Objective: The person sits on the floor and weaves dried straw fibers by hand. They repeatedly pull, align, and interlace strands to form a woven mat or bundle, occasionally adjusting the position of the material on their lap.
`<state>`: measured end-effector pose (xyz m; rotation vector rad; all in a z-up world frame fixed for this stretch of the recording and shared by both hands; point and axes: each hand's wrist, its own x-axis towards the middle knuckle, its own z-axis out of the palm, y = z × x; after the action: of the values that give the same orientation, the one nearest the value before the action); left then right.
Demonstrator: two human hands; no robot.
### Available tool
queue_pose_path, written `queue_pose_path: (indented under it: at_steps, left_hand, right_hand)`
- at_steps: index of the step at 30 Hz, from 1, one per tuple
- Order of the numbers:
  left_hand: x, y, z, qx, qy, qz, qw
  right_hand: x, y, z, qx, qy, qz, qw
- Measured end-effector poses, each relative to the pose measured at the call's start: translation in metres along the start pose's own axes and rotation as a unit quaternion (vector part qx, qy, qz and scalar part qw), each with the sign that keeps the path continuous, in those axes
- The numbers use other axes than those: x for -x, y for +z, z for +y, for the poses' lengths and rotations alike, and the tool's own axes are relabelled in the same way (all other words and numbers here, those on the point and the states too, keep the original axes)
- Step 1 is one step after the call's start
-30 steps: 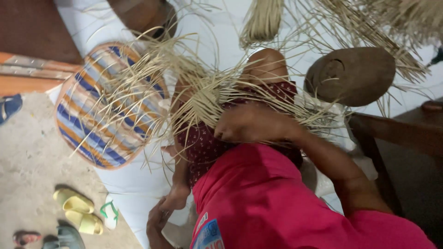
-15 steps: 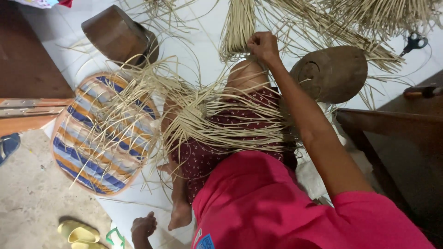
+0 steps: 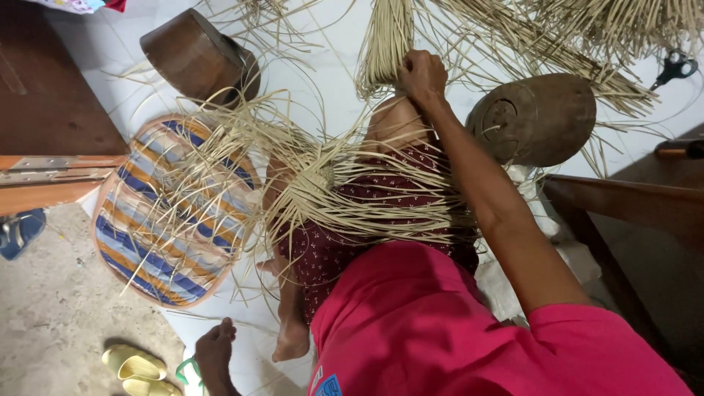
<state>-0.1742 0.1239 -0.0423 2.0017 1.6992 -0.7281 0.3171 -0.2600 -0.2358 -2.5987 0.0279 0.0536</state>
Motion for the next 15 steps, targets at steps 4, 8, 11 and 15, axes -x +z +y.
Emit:
queue_pose_path:
  at_steps: [4,8,11,15]
  left_hand:
    - [0.013,-0.022,0.020,-0.012,0.053,0.058,0.997]
    - [0.084,-0.064,0.089,0.151,0.210,0.078,0.963]
    - [0.186,-0.091,0.193,0.255,0.160,-0.064,0.952]
    - [0.173,-0.028,0.238,0.041,0.629,-0.045,0.775]
  right_hand:
    - [0.019,-0.048,-0.015,-0.163,-0.003,-0.038,0.986]
    - [0.045,-0.088,-0.036,-0.245,-0.084,0.033,0.965]
    - [0.100,-0.148,-0.099,-0.285,-0.293,0.058,0.911]
    - [0.177,-0.213,-0.193,-0.360,-0.467,0.024,0.807]
